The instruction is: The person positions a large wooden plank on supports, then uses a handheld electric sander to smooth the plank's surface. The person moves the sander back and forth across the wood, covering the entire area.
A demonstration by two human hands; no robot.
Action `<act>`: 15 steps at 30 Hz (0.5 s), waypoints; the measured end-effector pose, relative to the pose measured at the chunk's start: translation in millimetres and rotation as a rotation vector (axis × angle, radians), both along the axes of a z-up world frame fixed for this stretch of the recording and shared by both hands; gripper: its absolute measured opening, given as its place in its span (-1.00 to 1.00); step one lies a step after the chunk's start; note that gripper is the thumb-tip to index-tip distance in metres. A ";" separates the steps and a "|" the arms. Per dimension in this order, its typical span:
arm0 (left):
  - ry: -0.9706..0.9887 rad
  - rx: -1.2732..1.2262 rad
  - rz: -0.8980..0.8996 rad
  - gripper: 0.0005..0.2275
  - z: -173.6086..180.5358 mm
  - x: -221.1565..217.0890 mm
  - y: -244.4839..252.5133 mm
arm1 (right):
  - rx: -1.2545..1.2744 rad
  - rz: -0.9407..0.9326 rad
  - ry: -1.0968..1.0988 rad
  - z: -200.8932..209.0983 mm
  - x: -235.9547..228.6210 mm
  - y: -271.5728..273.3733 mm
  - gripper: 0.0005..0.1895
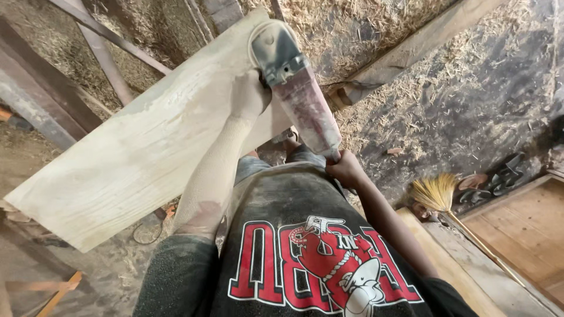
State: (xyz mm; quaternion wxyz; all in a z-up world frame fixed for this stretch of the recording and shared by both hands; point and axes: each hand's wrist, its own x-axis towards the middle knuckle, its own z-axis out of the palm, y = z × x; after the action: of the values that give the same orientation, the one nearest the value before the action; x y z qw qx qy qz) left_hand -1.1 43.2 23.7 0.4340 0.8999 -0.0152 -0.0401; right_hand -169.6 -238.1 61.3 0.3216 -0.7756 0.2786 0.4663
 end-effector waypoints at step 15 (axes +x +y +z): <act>-0.014 -0.016 -0.026 -0.92 1.0 10.8 -4.0 | 0.007 -0.031 0.030 9.7 8.1 5.6 -0.72</act>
State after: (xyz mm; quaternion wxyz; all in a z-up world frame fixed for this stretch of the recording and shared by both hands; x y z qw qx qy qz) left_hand 9.6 39.2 24.6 0.4407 0.8963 -0.0303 -0.0395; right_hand -161.4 -232.5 71.1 0.3273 -0.7630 0.2937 0.4738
